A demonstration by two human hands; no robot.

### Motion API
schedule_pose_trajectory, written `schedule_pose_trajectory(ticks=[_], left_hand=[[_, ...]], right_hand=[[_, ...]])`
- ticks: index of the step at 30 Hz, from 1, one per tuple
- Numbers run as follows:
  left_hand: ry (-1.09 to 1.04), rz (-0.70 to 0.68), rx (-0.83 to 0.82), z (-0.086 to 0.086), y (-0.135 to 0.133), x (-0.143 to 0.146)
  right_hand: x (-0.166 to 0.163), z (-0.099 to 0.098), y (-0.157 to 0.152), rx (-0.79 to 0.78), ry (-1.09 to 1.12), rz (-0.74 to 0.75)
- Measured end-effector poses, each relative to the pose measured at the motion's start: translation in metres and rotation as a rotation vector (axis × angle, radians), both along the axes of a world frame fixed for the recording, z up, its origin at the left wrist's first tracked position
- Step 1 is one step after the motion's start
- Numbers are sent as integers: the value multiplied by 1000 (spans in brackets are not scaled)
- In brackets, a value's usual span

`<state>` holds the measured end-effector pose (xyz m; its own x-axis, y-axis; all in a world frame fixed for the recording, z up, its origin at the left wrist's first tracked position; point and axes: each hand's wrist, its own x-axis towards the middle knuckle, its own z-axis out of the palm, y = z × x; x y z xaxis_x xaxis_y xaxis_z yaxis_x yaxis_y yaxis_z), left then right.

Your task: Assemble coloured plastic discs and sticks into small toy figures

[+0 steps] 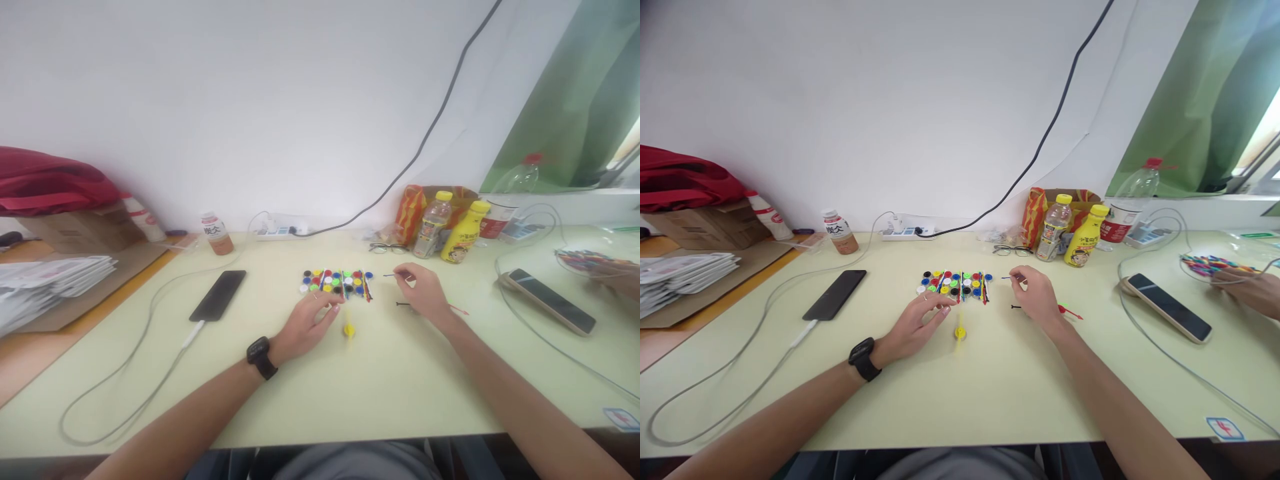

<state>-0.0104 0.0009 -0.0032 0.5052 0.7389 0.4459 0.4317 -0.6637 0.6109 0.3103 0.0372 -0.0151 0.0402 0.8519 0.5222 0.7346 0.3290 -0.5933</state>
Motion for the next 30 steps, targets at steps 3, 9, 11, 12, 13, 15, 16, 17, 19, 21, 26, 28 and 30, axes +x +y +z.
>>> schedule_pose_trajectory(ticks=[3,9,11,12,13,15,16,17,19,21,26,28,30], left_hand=[[-4,4,1,0,-1,0],[-4,1,0,1,-1,0],[-5,3,-2,1,-1,0],[-4,4,-3,1,-1,0],[-4,5,-3,1,-1,0],[-4,5,-5,0,-1,0],[-5,5,-6,0,-1,0],[-7,6,-7,0,-1,0],[-10,8,-6,-1,0,0],[-14,10,-1,-1,0,0],[-12,8,-1,-1,0,0],[-10,8,-3,0,-1,0],[-5,10,-5,0,-1,0]], right_hand=[[-3,5,-2,-1,86,17],[-7,12,-7,-61,246,28],[-7,13,-8,-93,307,34],[-7,13,-8,-109,333,35],[-7,13,-9,-122,355,35],[-8,13,-9,-139,385,33],[-8,13,-9,-145,393,31],[-8,13,-9,-151,399,26],[-8,12,-9,-165,407,16],[-8,11,-9,-173,419,5],[-7,10,-7,-181,407,-9],[-7,11,-7,-191,392,-1],[-7,11,-8,-199,367,4]])
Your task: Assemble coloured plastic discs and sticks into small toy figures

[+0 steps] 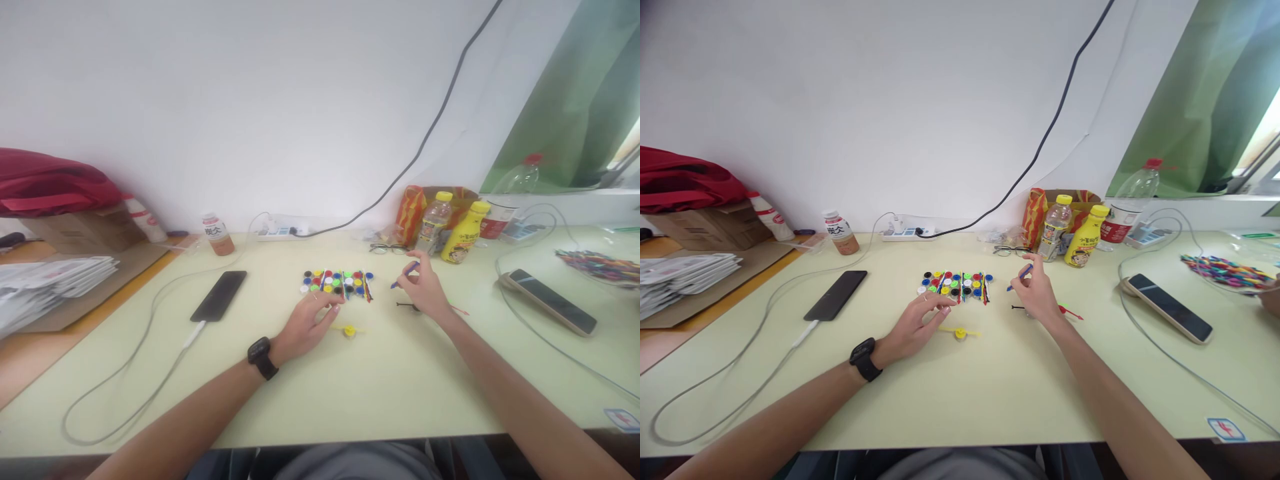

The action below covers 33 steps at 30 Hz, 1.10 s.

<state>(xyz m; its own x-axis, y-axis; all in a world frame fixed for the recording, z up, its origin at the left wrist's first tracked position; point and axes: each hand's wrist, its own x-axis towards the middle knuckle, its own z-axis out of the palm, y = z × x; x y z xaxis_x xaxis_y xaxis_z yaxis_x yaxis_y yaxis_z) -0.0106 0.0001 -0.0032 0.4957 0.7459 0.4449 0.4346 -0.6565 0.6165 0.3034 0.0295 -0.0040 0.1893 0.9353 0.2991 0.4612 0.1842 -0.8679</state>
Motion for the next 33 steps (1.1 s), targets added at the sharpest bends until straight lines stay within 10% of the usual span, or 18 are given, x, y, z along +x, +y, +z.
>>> schedule_pose_trajectory(ticks=[33], left_hand=[[1,-13,-2,0,0,0]], right_hand=[[6,-29,15,152,-407,148]])
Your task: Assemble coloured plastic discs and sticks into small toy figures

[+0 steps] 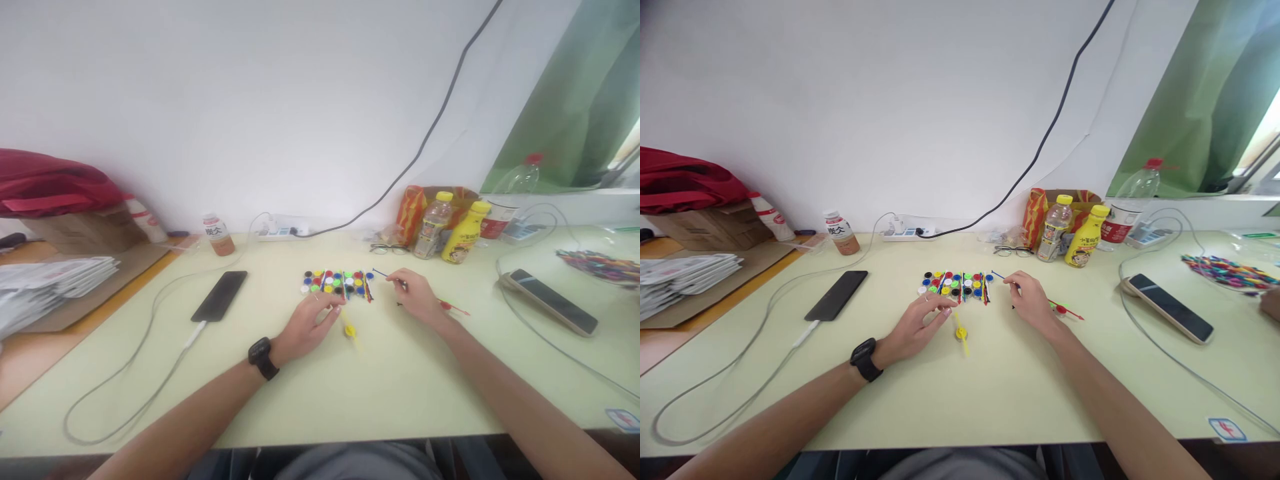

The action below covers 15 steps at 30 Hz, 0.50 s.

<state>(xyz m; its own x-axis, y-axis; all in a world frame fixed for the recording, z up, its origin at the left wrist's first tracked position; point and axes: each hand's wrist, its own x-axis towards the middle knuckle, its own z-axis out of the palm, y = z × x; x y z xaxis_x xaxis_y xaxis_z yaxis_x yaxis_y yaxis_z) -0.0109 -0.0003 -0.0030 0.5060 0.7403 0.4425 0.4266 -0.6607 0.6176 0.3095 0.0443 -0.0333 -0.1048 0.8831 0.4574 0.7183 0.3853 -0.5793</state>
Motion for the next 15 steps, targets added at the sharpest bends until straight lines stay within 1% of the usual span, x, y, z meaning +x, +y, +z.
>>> schedule_pose_trajectory(ticks=[4,9,15], left_hand=[[-1,0,5,1,-1,0],[2,-3,9,1,0,1],[-7,1,28,0,1,2]], right_hand=[[-2,-1,-1,7,-23,5],[-6,3,-6,-9,-50,7],[-12,14,-12,71,44,28]])
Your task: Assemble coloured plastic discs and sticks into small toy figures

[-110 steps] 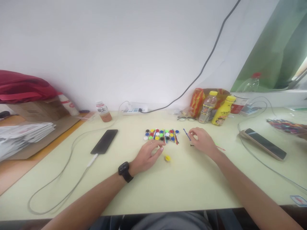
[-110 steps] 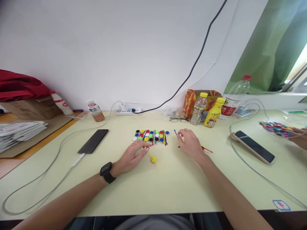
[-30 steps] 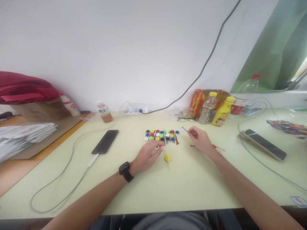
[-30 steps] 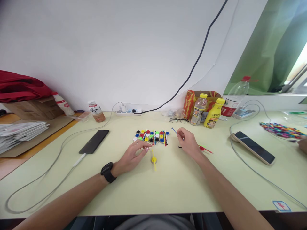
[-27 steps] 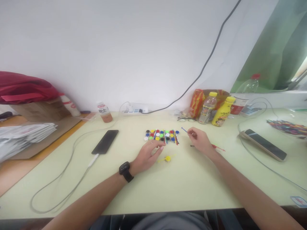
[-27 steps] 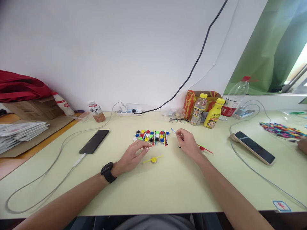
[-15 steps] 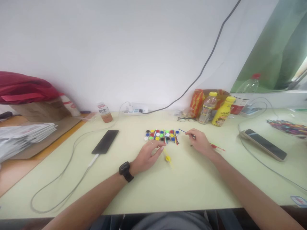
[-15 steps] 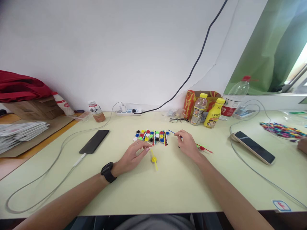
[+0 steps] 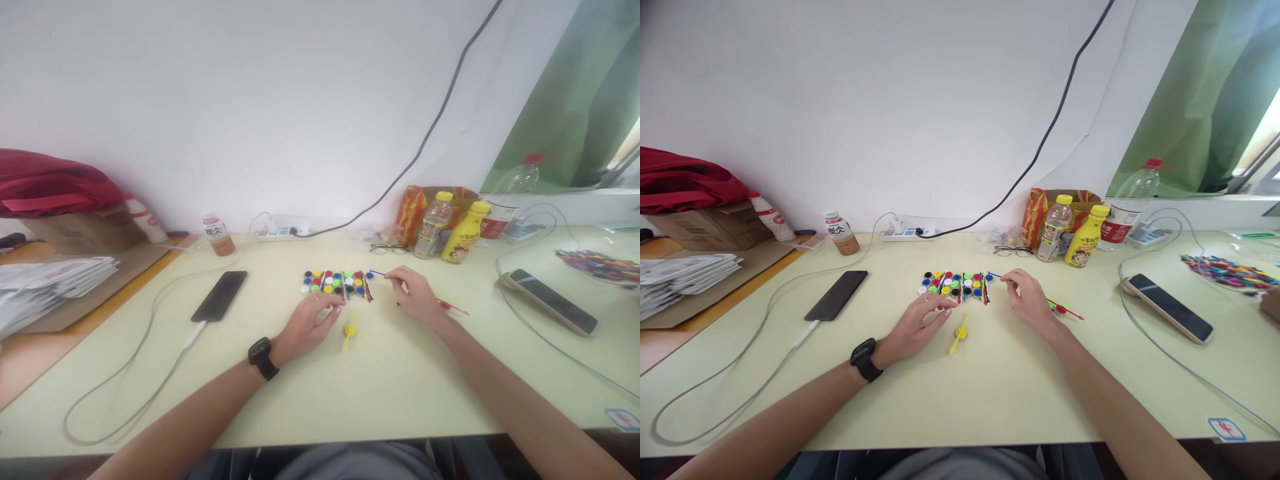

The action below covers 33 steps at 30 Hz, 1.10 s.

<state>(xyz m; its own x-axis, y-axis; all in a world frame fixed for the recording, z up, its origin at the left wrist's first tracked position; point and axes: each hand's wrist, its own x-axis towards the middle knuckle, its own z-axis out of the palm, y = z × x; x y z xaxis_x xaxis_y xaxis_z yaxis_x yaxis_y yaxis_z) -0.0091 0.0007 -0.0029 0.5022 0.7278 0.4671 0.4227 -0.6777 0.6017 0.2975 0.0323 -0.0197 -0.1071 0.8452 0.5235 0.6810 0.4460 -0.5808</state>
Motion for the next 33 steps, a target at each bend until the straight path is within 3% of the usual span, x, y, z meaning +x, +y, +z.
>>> schedule_pose_trajectory(ticks=[5,9,13,17,22,28,33], left_hand=[[1,13,11,0,0,0],[-5,45,12,-1,0,-1],[-24,87,26,-2,2,-2],[-34,124,19,-3,4,-2],[-34,126,25,-3,5,-1],[-24,119,10,-2,3,-1],[-22,107,3,-1,3,-1]], right_hand=[[-15,7,-12,3,99,47],[-35,11,-29,-75,108,228],[-57,15,-50,-109,10,448],[-71,14,-61,-126,-195,544],[-62,18,-56,-197,-274,446],[-25,33,-48,-306,-422,308],[4,30,-37,-326,-491,204]])
